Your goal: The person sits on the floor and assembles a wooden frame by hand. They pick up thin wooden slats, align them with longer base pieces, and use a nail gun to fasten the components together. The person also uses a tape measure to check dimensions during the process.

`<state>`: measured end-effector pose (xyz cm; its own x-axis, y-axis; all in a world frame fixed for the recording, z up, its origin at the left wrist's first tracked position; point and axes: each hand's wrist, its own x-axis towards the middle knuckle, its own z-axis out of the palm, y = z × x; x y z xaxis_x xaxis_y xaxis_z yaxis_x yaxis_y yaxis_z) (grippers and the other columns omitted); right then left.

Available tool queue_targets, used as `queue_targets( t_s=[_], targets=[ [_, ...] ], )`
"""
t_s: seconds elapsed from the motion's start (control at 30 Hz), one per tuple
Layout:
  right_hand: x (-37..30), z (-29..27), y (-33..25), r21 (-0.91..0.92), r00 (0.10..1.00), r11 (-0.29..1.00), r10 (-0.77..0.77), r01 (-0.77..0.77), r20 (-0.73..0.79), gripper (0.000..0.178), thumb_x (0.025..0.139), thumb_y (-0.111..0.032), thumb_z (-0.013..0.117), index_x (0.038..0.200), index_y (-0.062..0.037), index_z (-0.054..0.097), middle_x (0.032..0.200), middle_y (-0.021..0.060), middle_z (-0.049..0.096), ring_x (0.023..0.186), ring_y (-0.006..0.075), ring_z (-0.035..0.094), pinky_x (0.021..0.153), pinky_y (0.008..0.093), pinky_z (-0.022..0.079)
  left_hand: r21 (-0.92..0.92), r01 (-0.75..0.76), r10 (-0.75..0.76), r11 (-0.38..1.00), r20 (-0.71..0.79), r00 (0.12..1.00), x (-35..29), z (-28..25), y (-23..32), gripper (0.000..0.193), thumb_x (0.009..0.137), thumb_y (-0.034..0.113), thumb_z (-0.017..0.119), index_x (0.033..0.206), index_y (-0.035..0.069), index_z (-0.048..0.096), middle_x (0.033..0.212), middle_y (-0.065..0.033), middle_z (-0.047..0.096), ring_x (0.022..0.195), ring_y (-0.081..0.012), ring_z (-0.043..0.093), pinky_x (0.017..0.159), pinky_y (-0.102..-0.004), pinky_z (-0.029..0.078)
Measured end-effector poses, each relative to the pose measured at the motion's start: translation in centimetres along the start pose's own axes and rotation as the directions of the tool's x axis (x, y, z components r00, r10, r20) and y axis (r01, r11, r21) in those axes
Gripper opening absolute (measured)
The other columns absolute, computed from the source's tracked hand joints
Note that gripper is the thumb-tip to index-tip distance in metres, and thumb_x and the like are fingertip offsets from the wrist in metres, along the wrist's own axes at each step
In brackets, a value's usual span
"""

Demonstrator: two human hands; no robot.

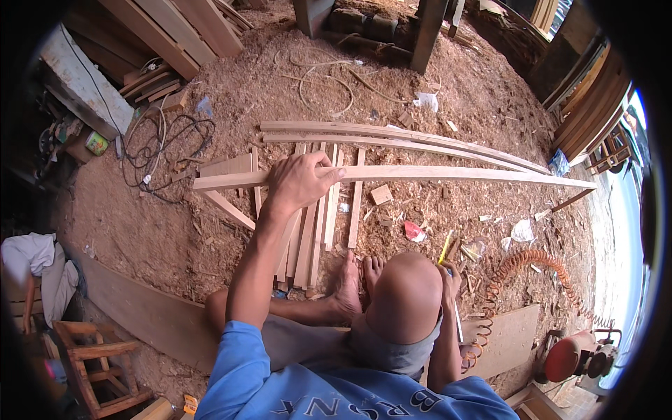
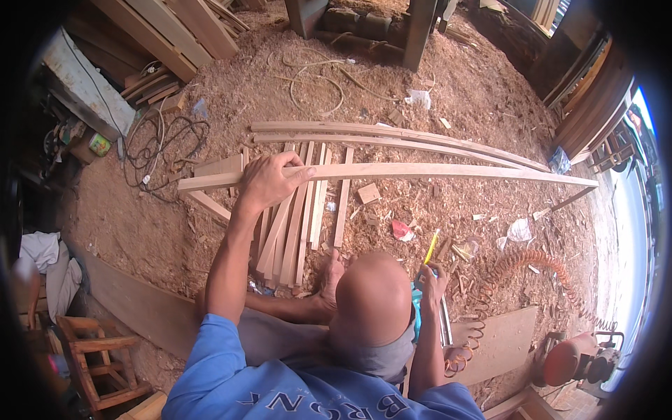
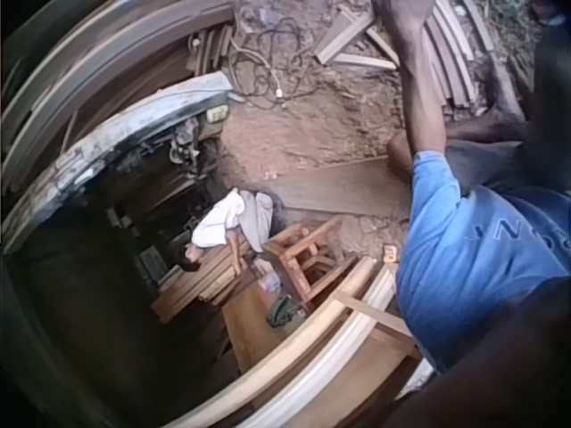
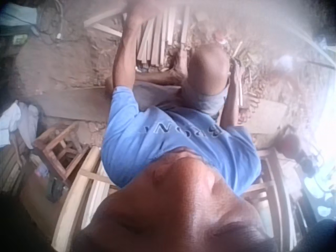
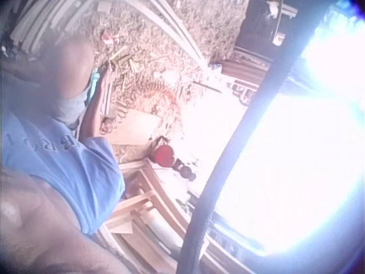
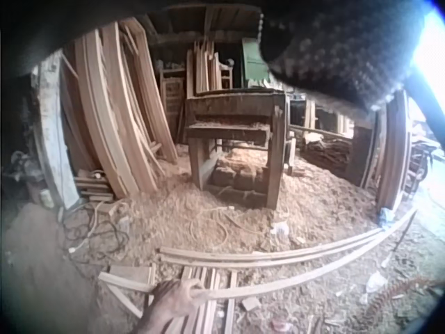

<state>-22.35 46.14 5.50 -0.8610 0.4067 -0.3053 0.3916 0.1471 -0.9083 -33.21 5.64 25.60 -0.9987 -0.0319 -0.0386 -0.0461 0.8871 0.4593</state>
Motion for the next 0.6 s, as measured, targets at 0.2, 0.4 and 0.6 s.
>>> queue_targets(
  t_s=[0.2, 0.4, 0.6],
  targets=[
    [9.0, 5.5, 1.6, -0.680, 0.963, 0.681, -0.201, 0.270, 0.181, 0.026, 0.078, -0.020, 0.065, 0.093, -0.0008, 0.071, 0.087, 0.0205, 0.071, 0.078, 0.0316, 0.067, 0.071, 0.0426, 0.052, -0.012, -0.011, 0.011, 1.000, -0.013, 1.000, 0.4, 0.5, -0.3, 0.047, 0.086, 0.063, 0.062, 0.093, 0.017, 0.070, 0.083, -0.0104, 0.072, 0.080, -0.0274, 0.069, 0.081, -0.0459, 0.050],
    [10.0, 12.3, -2.1, -0.758, 0.808, 0.314, -0.380, 0.571, 0.451, 0.036, 0.085, -0.027, 0.066, 0.106, 0.0025, 0.062, 0.088, 0.0243, 0.068, 0.085, 0.0400, 0.067, 0.076, 0.0482, 0.052, -0.023, -0.093, 0.090, 0.995, -0.103, 0.991, -0.2, 0.8, -0.3, 0.046, 0.086, 0.062, 0.062, 0.088, 0.017, 0.071, 0.069, -0.0085, 0.070, 0.069, -0.0301, 0.067, 0.085, -0.0450, 0.045],
    [11.1, 26.3, -4.7, -0.536, 0.732, 0.545, -0.238, 0.645, 0.639, 0.055, 0.090, -0.041, 0.063, 0.123, 0.0029, 0.056, 0.110, 0.0277, 0.065, 0.099, 0.0415, 0.065, 0.081, 0.0499, 0.054, -0.041, -0.128, 0.122, 0.991, -0.141, 0.982, -0.3, 0.6, -0.1, 0.046, 0.086, 0.059, 0.063, 0.088, 0.014, 0.071, 0.073, -0.0122, 0.070, 0.072, -0.0355, 0.068, 0.081, -0.0453, 0.048]
  ],
)
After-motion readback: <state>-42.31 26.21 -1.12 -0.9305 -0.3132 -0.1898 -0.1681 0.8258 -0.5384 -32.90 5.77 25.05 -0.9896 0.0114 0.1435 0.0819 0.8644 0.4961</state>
